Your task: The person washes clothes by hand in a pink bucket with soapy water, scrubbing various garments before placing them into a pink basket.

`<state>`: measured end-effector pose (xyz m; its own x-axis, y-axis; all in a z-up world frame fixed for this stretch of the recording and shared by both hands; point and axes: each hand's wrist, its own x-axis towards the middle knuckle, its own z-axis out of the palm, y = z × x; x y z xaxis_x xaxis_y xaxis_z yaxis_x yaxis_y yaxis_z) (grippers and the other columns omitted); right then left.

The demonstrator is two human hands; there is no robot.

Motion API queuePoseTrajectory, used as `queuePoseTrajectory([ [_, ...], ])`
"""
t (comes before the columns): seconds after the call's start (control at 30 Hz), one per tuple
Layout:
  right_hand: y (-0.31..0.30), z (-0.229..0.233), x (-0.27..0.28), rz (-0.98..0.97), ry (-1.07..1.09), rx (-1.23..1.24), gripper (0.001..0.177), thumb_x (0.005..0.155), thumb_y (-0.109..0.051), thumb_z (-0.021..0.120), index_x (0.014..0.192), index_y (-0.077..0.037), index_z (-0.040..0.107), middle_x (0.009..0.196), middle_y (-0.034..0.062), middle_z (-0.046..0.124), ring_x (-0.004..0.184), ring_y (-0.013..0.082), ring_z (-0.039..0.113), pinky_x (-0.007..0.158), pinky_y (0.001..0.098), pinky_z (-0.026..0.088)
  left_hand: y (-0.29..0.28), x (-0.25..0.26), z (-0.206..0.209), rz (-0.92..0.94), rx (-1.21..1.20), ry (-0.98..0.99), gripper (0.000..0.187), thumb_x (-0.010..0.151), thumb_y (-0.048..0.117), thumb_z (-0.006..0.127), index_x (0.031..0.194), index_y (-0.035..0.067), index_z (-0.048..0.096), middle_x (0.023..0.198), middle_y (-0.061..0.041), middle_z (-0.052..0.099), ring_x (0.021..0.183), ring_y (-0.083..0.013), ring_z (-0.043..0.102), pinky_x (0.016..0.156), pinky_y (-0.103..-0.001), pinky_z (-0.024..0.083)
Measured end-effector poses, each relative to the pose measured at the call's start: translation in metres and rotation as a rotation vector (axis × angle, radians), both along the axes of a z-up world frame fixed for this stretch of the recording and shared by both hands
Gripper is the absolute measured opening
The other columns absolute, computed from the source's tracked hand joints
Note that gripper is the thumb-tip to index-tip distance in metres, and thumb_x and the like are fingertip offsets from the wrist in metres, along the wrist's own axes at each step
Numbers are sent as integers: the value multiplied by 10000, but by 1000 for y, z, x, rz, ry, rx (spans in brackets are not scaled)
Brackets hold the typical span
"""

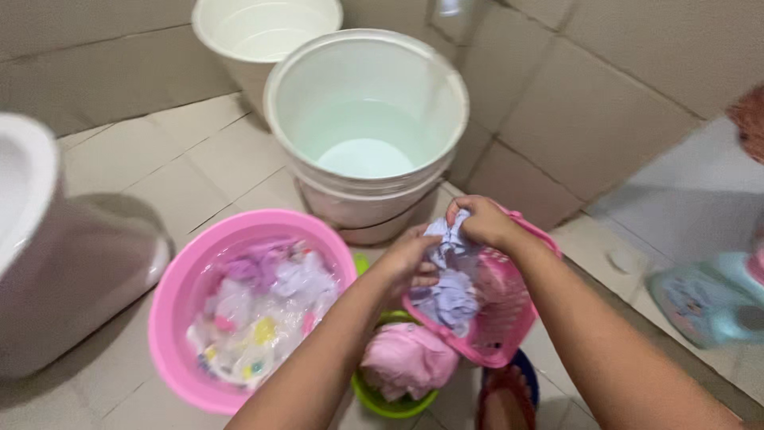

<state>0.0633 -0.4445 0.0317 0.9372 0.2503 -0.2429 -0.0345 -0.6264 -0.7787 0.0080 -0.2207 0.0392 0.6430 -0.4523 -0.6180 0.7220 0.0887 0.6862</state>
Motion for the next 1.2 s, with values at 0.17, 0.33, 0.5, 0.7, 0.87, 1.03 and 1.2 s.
queuePoseTrajectory([
  [0.17, -31, 2, -24, -56, -356, -620, 524, 541, -127, 968, 1037, -253, 854, 1146, 169, 660, 1051, 406, 593, 875, 504, 494, -29, 16, -78, -163, 150, -552, 491, 923, 240, 686, 1373, 69, 588, 1094, -71, 714, 870, -154, 640, 729, -306, 532],
  [0.33, -26, 4, -21, -8, -201, -304, 394, 679, -56, 820, 1061, -146, 788, 1037, 30, 780, 872, 195, 731, 818, 362, 597, 10, 28, -94, -81, 248, -476, 326, 930, 151, 659, 1226, 34, 730, 900, -68, 738, 673, -137, 627, 603, -290, 521],
  [0.5, 40, 7, -11, 195, 77, 121, 330, 777, 17, 716, 1089, -76, 765, 941, 18, 764, 841, 123, 718, 764, 300, 606, 74, 27, -78, 89, 173, -371, 320, 886, 43, 648, 1206, 46, 676, 931, -52, 740, 701, -169, 702, 627, -313, 586],
  [0.7, 145, -9, -11, 348, 149, 233, 208, 883, -52, 741, 1090, -66, 758, 926, -11, 754, 841, 87, 655, 758, 267, 549, 172, 1, -44, 141, 425, -410, 324, 886, 60, 668, 1201, 110, 723, 933, 15, 750, 763, -108, 679, 626, -277, 551],
  [0.87, 215, -40, -15, 417, 185, 78, 185, 895, -134, 737, 1071, -89, 775, 923, 25, 773, 843, 150, 706, 779, 318, 571, 245, -18, -53, 236, 459, -374, 302, 882, 52, 659, 1172, 110, 724, 911, 9, 722, 755, -107, 661, 622, -282, 545],
  [1.03, 271, -82, -68, 769, -133, -422, 291, 906, -124, 653, 1181, -149, 747, 1109, 131, 744, 1027, 294, 715, 930, 442, 534, 292, -35, -100, 150, 595, -303, 279, 891, 89, 649, 1154, 97, 740, 898, -101, 728, 764, -195, 663, 638, -363, 518],
  [1.2, 306, -87, -89, 927, 24, -415, 475, 776, -34, 684, 1228, -175, 723, 1139, 103, 697, 1065, 295, 648, 913, 431, 502, 318, -45, -146, -86, 978, -579, 284, 856, 149, 640, 1090, 102, 793, 1050, -130, 763, 953, -256, 704, 886, -376, 538],
])
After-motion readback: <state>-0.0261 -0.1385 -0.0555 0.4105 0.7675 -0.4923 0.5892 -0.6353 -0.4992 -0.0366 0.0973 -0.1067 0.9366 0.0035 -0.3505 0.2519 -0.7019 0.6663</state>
